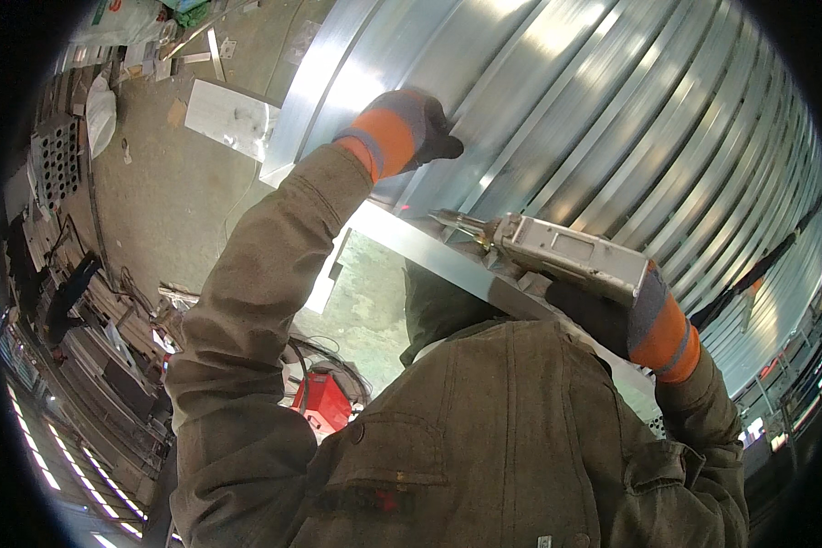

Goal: The person aligns a metal strip along the edge of a large corrugated metal panel, taps it with a rubber mallet, and then welds the joint using a handheld welding torch. The person repeats this process along the panel's edge, securing the strip in place.

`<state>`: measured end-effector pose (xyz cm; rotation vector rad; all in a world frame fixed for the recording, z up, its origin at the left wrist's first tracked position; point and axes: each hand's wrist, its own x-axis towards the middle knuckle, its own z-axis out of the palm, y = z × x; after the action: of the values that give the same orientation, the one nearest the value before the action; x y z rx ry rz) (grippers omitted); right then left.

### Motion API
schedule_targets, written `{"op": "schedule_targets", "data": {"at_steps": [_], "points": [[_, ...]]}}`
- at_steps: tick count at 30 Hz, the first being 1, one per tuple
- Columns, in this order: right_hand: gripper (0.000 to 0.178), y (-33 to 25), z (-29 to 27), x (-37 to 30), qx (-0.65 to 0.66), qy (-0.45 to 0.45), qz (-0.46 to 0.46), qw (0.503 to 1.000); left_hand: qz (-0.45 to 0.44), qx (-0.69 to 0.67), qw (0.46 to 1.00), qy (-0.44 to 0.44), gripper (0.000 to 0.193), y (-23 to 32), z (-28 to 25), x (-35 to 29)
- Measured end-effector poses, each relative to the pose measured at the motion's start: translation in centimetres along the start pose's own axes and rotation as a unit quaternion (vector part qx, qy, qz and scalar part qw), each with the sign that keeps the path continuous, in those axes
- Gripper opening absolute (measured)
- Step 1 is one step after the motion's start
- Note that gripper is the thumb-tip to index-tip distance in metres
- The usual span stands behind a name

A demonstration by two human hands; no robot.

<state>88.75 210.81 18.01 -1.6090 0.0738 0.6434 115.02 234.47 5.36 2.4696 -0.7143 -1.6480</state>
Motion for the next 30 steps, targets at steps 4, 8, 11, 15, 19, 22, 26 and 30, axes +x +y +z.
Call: {"op": "schedule_targets", "data": {"at_steps": [4, 8, 11, 15, 19, 22, 26, 30], "points": [[0.047, 0.2, -0.6, 1.8, -0.092, -0.006, -0.042, 0.995, -0.005, -0.066, 0.998, -0.004, 0.045, -0.4, 0.1, 0.1], [0.049, 1.3, -0.4, 2.7, 0.072, -0.042, 0.040, 0.996, 0.008, -0.063, 0.998, -0.024, 0.046, -0.9, 0.0, 0.6], [0.049, 2.7, 0.4, 2.9, 0.221, -0.026, 0.040, 0.974, 0.033, -0.039, 0.999, -0.012, 0.047, -0.9, -0.2, 0.4], [0.047, 3.9, 0.5, 3.2, 0.167, -0.044, 0.034, 0.984, 0.020, -0.027, 0.999, -0.025, 0.046, -0.5, -0.6, 0.2], [0.047, 4.3, 0.4, 3.7, 0.197, -0.050, 0.062, 0.977, 0.010, -0.044, 0.999, -0.011, 0.044, -0.4, -0.4, -0.1], [0.046, 4.5, 0.4, 3.9, 0.127, -0.054, 0.048, 0.989, 0.009, -0.074, 0.997, -0.007, 0.042, -0.6, -0.1, -0.2], [0.048, 4.9, 0.6, 4.1, 0.116, -0.039, 0.059, 0.991, -0.018, -0.104, 0.994, -0.011, 0.042, -0.7, -0.1, -0.1], [0.048, 4.8, 0.5, 4.2, 0.116, -0.044, 0.093, 0.988, 0.011, -0.084, 0.996, -0.003, 0.041, -0.8, -0.1, -0.1]]}}
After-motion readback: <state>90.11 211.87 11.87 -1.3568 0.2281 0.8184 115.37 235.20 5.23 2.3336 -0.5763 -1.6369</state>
